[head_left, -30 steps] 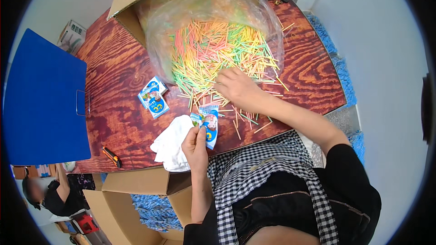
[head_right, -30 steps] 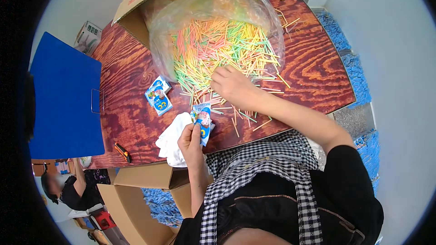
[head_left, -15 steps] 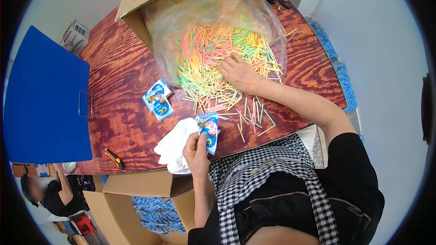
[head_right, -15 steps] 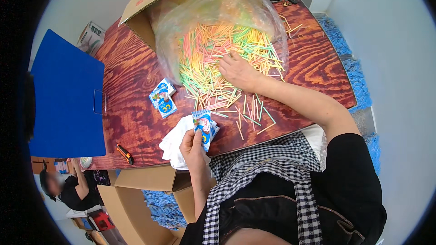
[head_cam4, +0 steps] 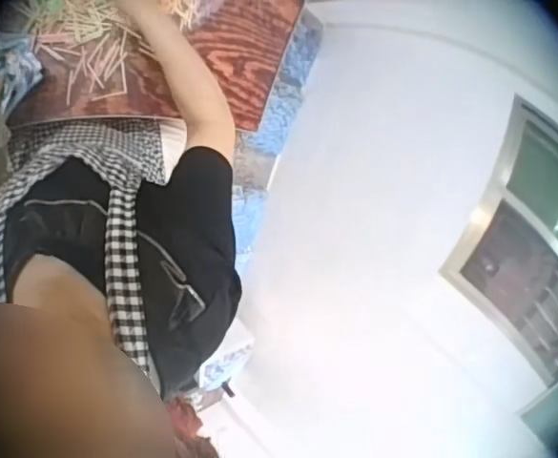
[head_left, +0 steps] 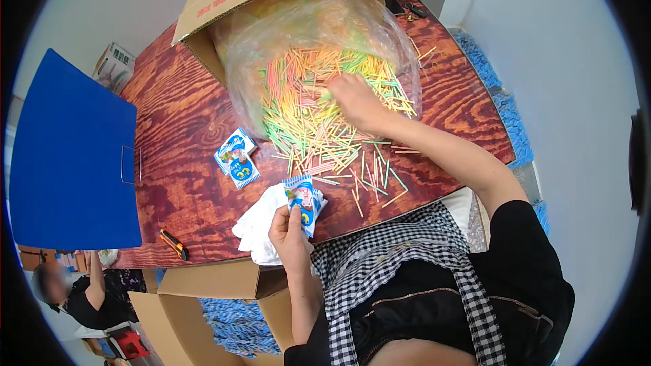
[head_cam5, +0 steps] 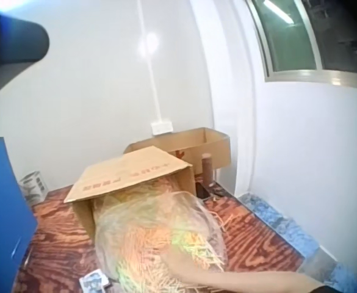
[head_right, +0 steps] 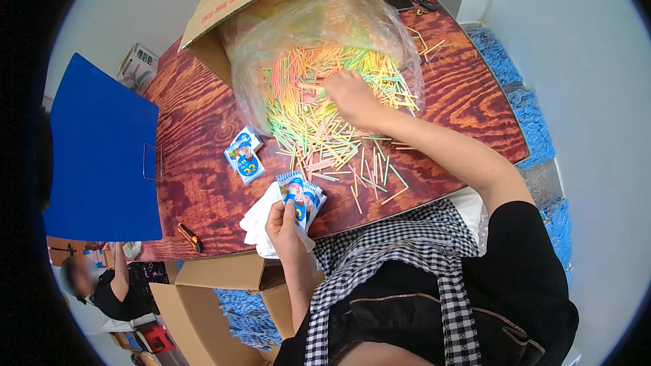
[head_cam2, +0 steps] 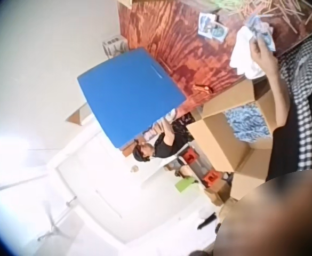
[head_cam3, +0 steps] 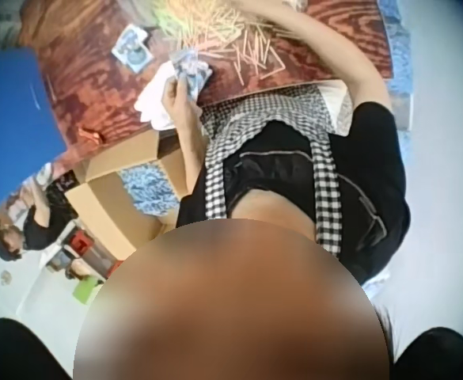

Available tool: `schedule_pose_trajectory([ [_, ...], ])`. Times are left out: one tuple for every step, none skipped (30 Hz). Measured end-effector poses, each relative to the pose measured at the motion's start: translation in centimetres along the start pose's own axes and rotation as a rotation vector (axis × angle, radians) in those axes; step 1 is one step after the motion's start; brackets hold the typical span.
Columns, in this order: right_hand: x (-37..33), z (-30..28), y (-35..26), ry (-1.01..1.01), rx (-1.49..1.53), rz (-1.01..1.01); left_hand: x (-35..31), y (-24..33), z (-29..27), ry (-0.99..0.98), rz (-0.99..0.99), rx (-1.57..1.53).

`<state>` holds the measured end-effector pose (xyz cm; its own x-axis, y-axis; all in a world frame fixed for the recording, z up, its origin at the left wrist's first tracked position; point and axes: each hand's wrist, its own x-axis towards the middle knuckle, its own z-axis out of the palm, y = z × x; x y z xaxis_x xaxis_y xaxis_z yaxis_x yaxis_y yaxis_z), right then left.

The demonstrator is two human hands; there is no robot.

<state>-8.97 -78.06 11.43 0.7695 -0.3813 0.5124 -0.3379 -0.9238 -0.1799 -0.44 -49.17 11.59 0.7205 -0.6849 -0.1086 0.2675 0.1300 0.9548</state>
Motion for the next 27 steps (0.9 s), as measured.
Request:
schedule_pose_trajectory([
  [0.3,-0.3,0.3,0.001,0.227,0.157,0.1,-0.3,-0.5,0.011,-0.011,-0.009],
  [0.9,-0.3,0.2,0.031,0.519,0.355,0.2,-0.7,-0.7,-0.004,0.013,-0.04],
  [1.1,-0.1,1.1,0.037,0.514,0.358,0.4,-0.6,-0.3,-0.012,0.014,-0.041],
  [1.4,0.0,2.0,-0.007,0.803,0.582,0.5,-0.4,0.1,-0.037,-0.001,-0.058],
  [1.4,0.2,2.8,-0.051,1.094,0.805,0.7,-0.2,0.6,-0.063,-0.017,-0.074],
  [1.6,-0.4,2.8,-0.156,1.272,0.863,0.8,-0.2,0.6,-0.055,-0.015,-0.075],
  [1.6,-1.1,2.7,-0.163,1.274,0.86,0.8,-0.1,0.6,-0.059,-0.019,-0.053],
  [1.6,-1.9,2.5,-0.249,1.492,0.932,0.8,0.0,0.7,-0.063,-0.023,-0.031],
  [1.3,-2.6,2.4,-0.338,1.709,1.003,0.8,0.2,1.1,-0.058,-0.024,-0.033],
  [0.9,-2.9,2.2,-0.369,1.749,0.971,0.8,0.5,1.5,-0.064,-0.041,-0.051],
  [0.4,-3.0,1.7,-0.377,1.75,0.972,0.8,0.6,1.7,-0.069,-0.058,-0.07],
  [-0.2,-3.2,1.1,-0.381,1.794,1.008,1.0,0.4,1.6,-0.066,-0.06,-0.07],
  [-0.8,-3.3,0.7,-0.384,1.838,1.045,1.2,0.1,1.4,-0.064,-0.059,-0.071],
  [-1.7,-2.8,0.7,-0.412,1.904,1.014,1.4,-0.1,1.4,-0.067,-0.061,-0.071],
  [-2.4,-2.5,0.8,-0.41,1.905,1.018,1.4,-0.1,1.6,-0.068,-0.065,-0.07],
  [-2.8,-2.3,0.7,-0.484,2.088,0.952,1.5,0.2,1.9,-0.059,-0.094,-0.1],
  [-3.3,-2.1,0.5,-0.558,2.269,0.875,1.6,0.3,2.2,-0.049,-0.123,-0.13],
  [-3.9,-2.0,0.0,-0.534,2.246,0.806,1.8,0.2,2.4,-0.05,-0.124,-0.128],
  [-4.1,-2.1,-0.6,-0.538,2.248,0.806,2.0,0.1,2.5,-0.05,-0.127,-0.165],
  [-4.2,-2.5,-1.3,-0.517,2.251,0.777,2.3,0.1,2.7,-0.05,-0.129,-0.203],
  [-4.4,-2.7,-1.7,-0.496,2.253,0.747,2.6,0.3,3.1,-0.048,-0.128,-0.202],
  [-4.7,-2.6,-1.7,-0.512,2.289,0.702,3.0,0.6,3.6,-0.074,-0.1,-0.221],
  [-5.0,-2.9,-1.9,-0.514,2.291,0.701,3.4,0.8,4.1,-0.101,-0.072,-0.239],
  [-5.2,-3.2,-2.4,-0.52,2.32,0.726,3.8,0.8,4.4,-0.098,-0.07,-0.238],
  [-5.5,-3.4,-2.8,-0.525,2.348,0.752,4.3,0.7,4.6,-0.13,-0.056,-0.239],
  [-5.8,-3.2,-3.1,-0.528,2.291,0.725,4.8,0.7,5.0,-0.163,-0.041,-0.239],
  [-6.4,-3.1,-3.0,-0.522,2.291,0.725,5.2,0.9,5.8,-0.167,-0.042,-0.239],
])
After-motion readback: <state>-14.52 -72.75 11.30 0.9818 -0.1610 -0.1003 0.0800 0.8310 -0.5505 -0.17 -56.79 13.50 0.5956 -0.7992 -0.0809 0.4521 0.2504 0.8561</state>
